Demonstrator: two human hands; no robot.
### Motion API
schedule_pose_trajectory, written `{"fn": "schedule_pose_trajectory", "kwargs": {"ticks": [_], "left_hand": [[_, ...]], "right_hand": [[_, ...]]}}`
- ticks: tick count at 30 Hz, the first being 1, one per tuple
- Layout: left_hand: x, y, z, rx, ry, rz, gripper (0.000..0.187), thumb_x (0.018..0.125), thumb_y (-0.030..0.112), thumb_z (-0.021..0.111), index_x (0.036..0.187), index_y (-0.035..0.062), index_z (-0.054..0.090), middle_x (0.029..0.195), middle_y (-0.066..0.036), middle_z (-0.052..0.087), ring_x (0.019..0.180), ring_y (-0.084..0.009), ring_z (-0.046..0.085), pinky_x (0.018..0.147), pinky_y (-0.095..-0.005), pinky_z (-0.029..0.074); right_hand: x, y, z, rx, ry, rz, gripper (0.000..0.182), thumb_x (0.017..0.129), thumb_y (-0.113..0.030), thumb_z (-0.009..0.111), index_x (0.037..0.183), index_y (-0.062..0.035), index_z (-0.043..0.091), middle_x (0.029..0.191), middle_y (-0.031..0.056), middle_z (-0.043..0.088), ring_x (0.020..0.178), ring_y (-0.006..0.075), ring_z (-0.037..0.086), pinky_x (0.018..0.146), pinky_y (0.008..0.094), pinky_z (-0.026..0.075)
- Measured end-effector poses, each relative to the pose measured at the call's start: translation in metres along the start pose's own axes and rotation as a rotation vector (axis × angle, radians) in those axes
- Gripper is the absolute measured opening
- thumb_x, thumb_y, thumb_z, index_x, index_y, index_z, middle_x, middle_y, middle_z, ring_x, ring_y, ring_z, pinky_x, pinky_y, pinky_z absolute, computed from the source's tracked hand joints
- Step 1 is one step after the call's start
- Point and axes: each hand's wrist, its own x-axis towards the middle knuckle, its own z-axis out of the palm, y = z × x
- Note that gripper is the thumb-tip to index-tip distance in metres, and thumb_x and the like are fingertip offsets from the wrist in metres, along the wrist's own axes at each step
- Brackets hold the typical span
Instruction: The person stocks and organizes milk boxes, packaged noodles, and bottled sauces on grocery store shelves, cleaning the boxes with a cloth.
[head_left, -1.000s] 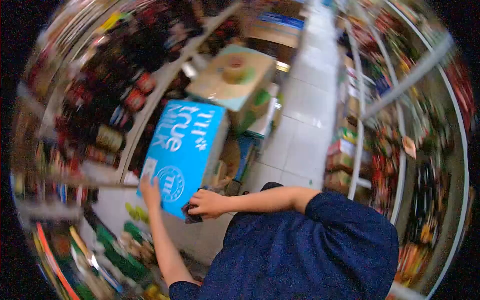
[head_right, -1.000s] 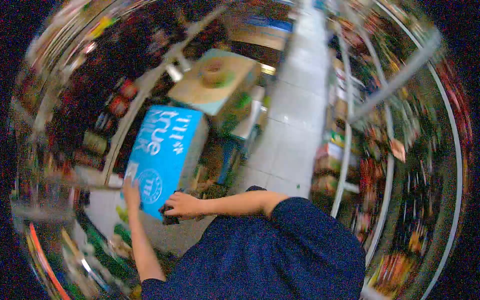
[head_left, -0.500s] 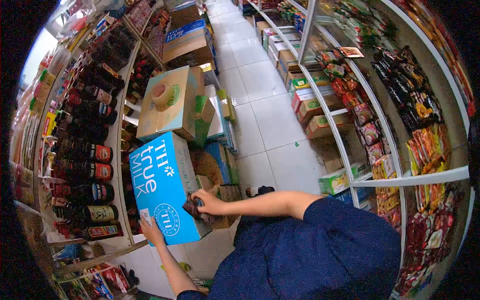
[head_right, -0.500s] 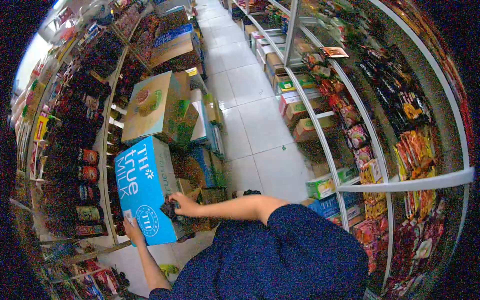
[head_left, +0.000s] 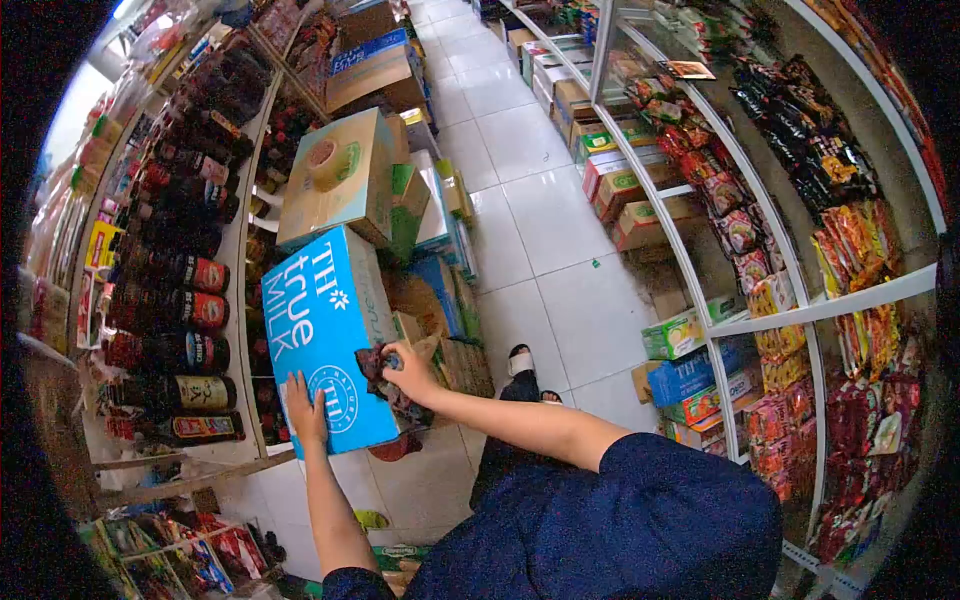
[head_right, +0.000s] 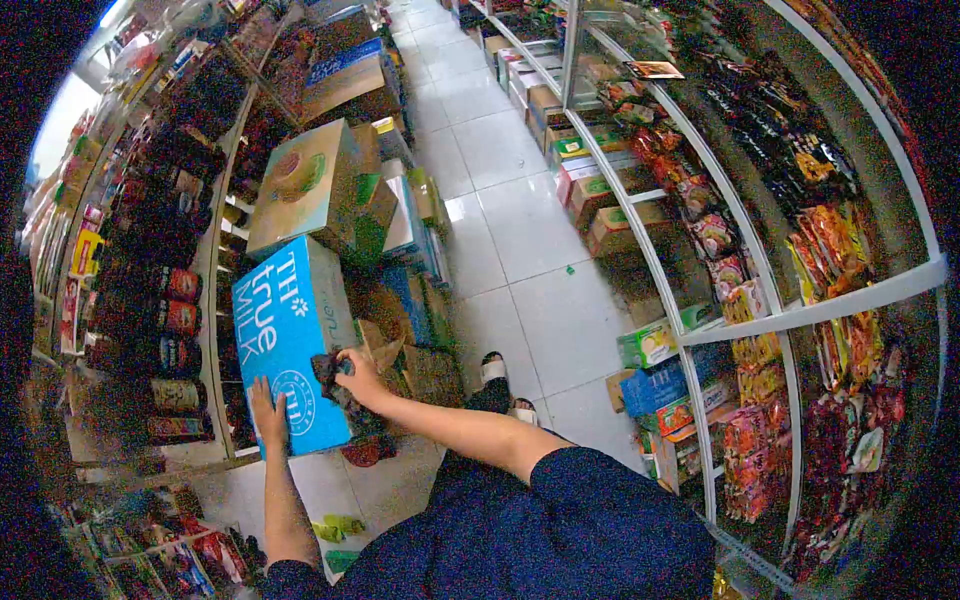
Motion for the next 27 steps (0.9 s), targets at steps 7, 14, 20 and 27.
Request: {"fn": "schedule_pose_trajectory", "kwargs": {"ticks": [7, 14, 20, 27], "left_hand": [[0.0, -0.007, 0.004, -0.014, 0.012, 0.022, 0.056, 0.083, 0.032, 0.046, 0.13, 0.0063, 0.032, 0.137, -0.016, 0.025, 0.126, -0.0326, 0.021, 0.104, -0.0408, 0.012], [0.0, -0.005, 0.002, -0.045, -0.001, -0.01, 0.06, 0.082, 0.04, 0.046, 0.13, 0.0073, 0.032, 0.137, -0.016, 0.024, 0.127, -0.0327, 0.021, 0.104, -0.0429, 0.012], [0.001, -0.004, -0.004, -0.036, -0.008, 0.001, 0.06, 0.08, 0.037, 0.049, 0.13, 0.0081, 0.033, 0.137, -0.016, 0.024, 0.126, -0.0335, 0.021, 0.103, -0.0439, 0.013], [0.0, 0.002, -0.005, -0.056, -0.007, -0.009, 0.06, 0.081, 0.037, 0.05, 0.131, 0.0087, 0.032, 0.137, -0.016, 0.024, 0.127, -0.0328, 0.02, 0.103, -0.0447, 0.013]], "right_hand": [[-0.024, 0.064, -0.004, 0.046, 0.079, 0.145, 0.032, 0.078, -0.016, 0.054, 0.106, -0.0022, 0.047, 0.108, 0.0141, 0.048, 0.104, 0.0259, 0.044, 0.087, 0.0352, 0.034], [0.01, 0.029, 0.012, 0.005, 0.174, 0.071, 0.034, 0.075, -0.019, 0.058, 0.103, -0.0027, 0.047, 0.1, 0.0142, 0.05, 0.097, 0.0269, 0.047, 0.083, 0.0357, 0.036], [0.071, 0.014, 0.023, -0.066, 0.374, -0.243, 0.034, 0.062, -0.022, 0.067, 0.089, -0.007, 0.052, 0.089, 0.0101, 0.051, 0.086, 0.0261, 0.048, 0.078, 0.0348, 0.037], [0.03, 0.07, -0.022, -0.233, 0.062, 0.003, 0.031, 0.076, -0.007, 0.051, 0.106, 0.0006, 0.051, 0.106, 0.0123, 0.053, 0.1, 0.0231, 0.05, 0.085, 0.032, 0.038]]}}
